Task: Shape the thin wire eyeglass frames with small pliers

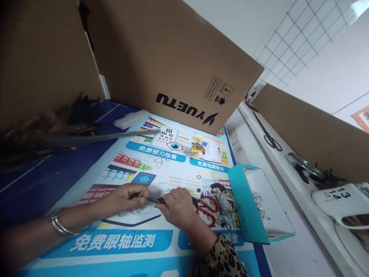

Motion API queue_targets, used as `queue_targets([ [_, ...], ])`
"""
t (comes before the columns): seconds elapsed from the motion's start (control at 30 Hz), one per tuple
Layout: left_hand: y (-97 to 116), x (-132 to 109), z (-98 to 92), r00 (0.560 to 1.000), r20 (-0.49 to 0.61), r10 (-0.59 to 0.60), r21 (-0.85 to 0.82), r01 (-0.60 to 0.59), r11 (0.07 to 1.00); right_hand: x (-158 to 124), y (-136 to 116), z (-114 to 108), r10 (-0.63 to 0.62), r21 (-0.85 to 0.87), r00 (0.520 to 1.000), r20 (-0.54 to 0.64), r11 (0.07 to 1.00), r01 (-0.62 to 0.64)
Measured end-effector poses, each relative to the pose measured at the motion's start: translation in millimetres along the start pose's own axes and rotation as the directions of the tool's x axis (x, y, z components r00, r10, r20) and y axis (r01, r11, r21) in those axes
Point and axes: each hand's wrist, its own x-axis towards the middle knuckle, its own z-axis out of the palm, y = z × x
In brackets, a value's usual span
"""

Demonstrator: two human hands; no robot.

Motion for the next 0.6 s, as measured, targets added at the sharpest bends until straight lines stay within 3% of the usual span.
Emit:
queue_targets([
  [0.27,4.9,-1.5,-1.1,0.998,0.064,-0.028,-0.060,0.032,0.998,-0.6,5.3,0.2,-0.059,-0.009,0.998,-0.017,0.998,0.059],
  [0.6,9.9,-2.2,-2.3,0.988,0.141,-0.059,-0.169,0.083,0.982,5.3,8.1,-15.3,-0.111,-0.063,0.994,-0.012,0.992,0.110],
])
